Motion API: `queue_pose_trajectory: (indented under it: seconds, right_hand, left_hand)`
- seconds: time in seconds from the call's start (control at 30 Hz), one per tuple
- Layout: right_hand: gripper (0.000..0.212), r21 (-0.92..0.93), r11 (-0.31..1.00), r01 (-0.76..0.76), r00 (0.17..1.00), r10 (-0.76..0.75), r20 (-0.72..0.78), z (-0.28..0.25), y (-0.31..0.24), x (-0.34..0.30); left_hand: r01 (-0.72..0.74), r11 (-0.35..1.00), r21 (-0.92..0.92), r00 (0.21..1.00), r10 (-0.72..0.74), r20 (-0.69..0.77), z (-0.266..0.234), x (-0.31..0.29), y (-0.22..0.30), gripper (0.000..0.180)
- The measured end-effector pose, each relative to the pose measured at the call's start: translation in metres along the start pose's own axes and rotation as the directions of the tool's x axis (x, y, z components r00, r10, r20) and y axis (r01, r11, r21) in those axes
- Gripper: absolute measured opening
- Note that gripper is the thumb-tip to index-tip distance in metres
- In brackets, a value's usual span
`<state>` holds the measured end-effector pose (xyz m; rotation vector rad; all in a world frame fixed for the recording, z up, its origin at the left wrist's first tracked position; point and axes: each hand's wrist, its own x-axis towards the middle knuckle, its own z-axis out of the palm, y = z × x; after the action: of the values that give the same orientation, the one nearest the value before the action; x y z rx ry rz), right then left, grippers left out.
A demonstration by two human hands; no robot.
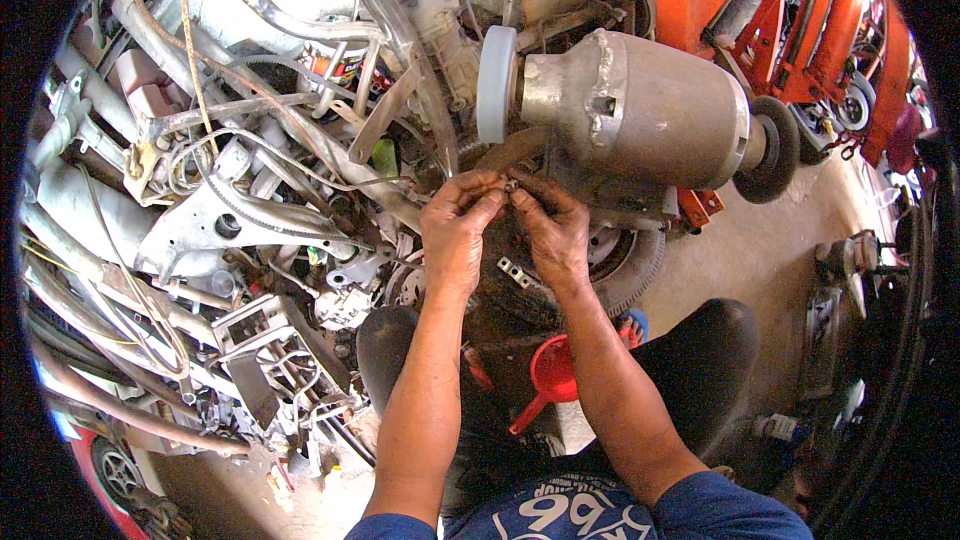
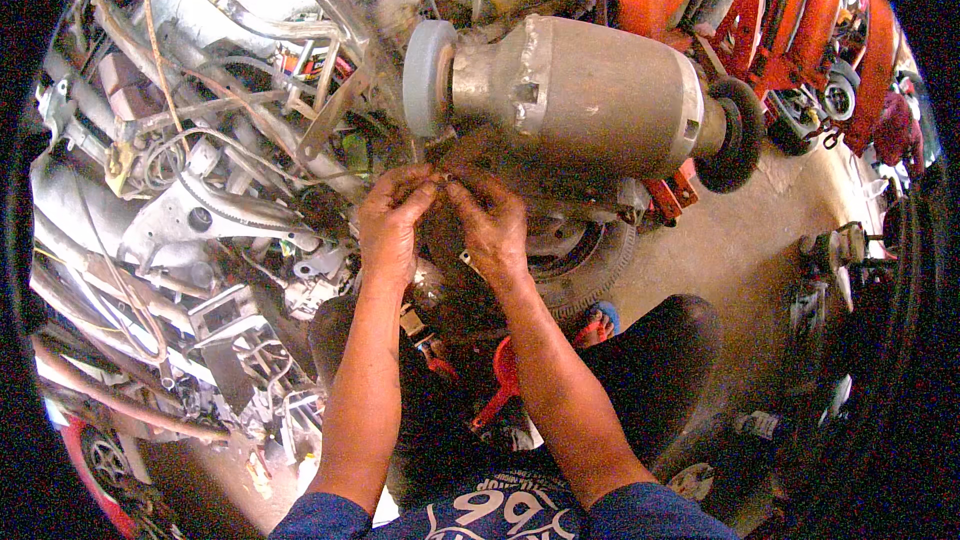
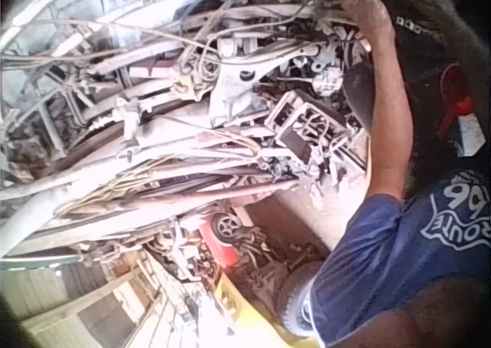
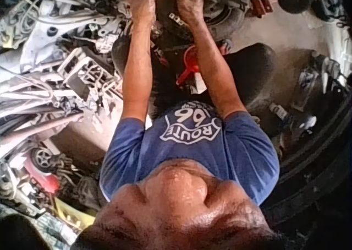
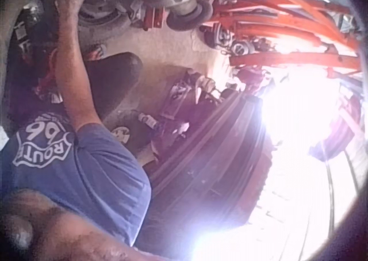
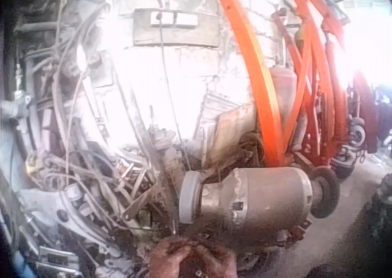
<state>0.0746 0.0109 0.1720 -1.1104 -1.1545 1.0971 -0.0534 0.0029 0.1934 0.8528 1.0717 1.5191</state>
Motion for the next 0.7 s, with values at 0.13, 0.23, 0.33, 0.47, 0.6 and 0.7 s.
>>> queue_pose_trajectory:
  seconds: [0.13, 0.23, 0.33, 0.47, 0.6, 0.7]
  right_hand:
    - [0.029, -0.009, 1.000, -0.021, 1.000, 0.021, 0.022, 0.000, 0.003, 0.001]
    - [0.030, -0.021, 1.000, -0.001, 1.000, 0.002, 0.021, 0.001, 0.002, 0.000]
    - [0.031, 0.009, 1.000, -0.028, 0.999, 0.028, 0.015, -0.001, 0.007, 0.001]
    - [0.032, 0.016, 1.000, 0.001, 1.000, -0.001, 0.002, -0.002, 0.005, 0.000]
    - [0.028, -0.038, 0.998, -0.055, 0.998, 0.054, -0.025, -0.005, 0.000, 0.000]
    - [0.028, -0.266, 0.962, -0.059, 0.995, 0.080, 0.067, -0.026, 0.011, -0.018]
  left_hand:
    - [-0.078, 0.988, 0.130, 0.997, 0.079, -0.001, 0.002, -0.002, 0.005, 0.019]
    - [-0.053, 0.987, 0.154, 0.999, 0.053, 0.006, 0.001, 0.000, 0.004, 0.018]
    - [-0.101, 0.980, 0.170, 0.995, 0.101, 0.008, 0.002, -0.001, 0.006, 0.019]
    - [-0.099, 0.983, 0.155, 0.995, 0.102, -0.011, 0.002, -0.002, 0.004, 0.017]
    - [-0.045, 0.952, 0.301, 0.998, 0.053, -0.020, 0.003, 0.002, 0.004, 0.018]
    - [-0.022, 0.720, 0.694, 0.996, -0.042, 0.075, -0.019, 0.009, -0.024, 0.022]
